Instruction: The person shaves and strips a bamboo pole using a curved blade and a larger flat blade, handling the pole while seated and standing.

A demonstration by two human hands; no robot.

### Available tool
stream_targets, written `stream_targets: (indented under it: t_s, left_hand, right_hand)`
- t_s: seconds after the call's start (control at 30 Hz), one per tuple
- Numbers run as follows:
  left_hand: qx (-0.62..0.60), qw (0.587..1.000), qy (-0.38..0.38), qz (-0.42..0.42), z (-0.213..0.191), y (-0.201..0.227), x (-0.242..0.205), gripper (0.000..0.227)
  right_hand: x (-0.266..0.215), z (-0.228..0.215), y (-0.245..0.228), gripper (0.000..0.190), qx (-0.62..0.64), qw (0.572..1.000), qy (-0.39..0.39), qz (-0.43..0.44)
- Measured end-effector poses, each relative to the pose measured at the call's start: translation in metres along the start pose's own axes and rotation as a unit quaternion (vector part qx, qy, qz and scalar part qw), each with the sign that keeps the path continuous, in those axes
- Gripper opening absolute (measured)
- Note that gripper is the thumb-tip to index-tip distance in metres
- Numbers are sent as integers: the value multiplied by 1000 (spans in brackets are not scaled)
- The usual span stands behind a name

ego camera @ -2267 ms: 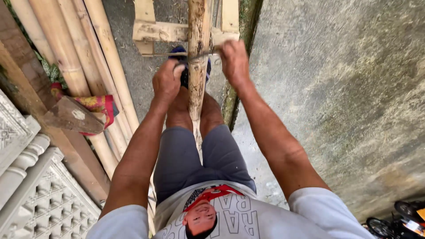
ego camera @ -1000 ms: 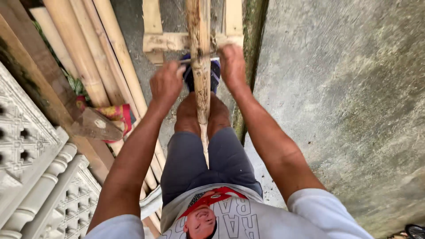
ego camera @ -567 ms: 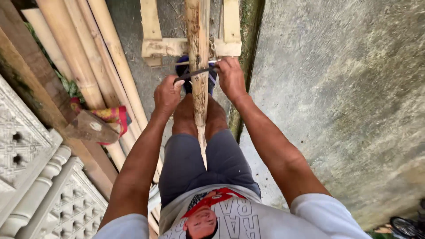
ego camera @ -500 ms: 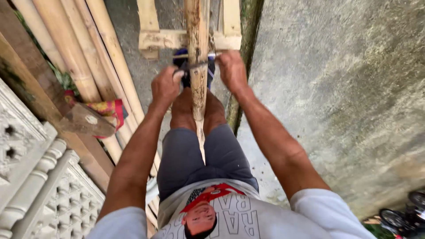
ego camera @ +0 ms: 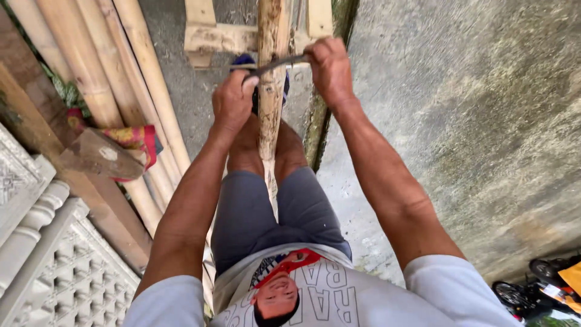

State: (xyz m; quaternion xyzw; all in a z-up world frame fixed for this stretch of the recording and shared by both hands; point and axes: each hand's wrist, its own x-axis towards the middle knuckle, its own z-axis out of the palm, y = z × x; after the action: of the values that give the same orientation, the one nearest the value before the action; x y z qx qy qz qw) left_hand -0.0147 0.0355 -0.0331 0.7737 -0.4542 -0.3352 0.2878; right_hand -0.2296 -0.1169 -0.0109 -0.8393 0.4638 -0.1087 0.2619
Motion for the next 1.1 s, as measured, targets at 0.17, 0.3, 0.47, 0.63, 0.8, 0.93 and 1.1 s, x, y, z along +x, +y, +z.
stream_targets:
  t_s: [0.17, 0.3, 0.47, 0.63, 0.8, 0.93, 1.1]
  left_hand:
    - [96, 991, 30, 94, -26, 23, 19, 14]
    - [112, 991, -27, 61, -48, 39, -4, 17]
    - [165, 976, 47, 136, -54, 26, 34, 17]
    - [125, 990, -41, 53, -59, 39, 11, 20]
    - [140, 989, -47, 19, -65, 47, 46, 21]
    - [133, 986, -24, 100, -70, 46, 42, 20]
    - [159, 983, -86, 35, -55, 45, 102, 16]
  right_hand:
    - [-9, 22, -13, 9, 0, 996, 90, 17]
    - [-38, 28, -30, 8, 73, 993, 50, 82]
    - [8, 46, -12, 3, 63, 989, 73, 113]
    - [-22, 36, -28, 6, 6, 994, 24, 104]
    - [26, 32, -18, 7, 50, 991, 43, 117]
    - [7, 24, -30, 8, 27, 995, 28, 97]
    - [68, 15, 9, 17, -29, 993, 110, -10]
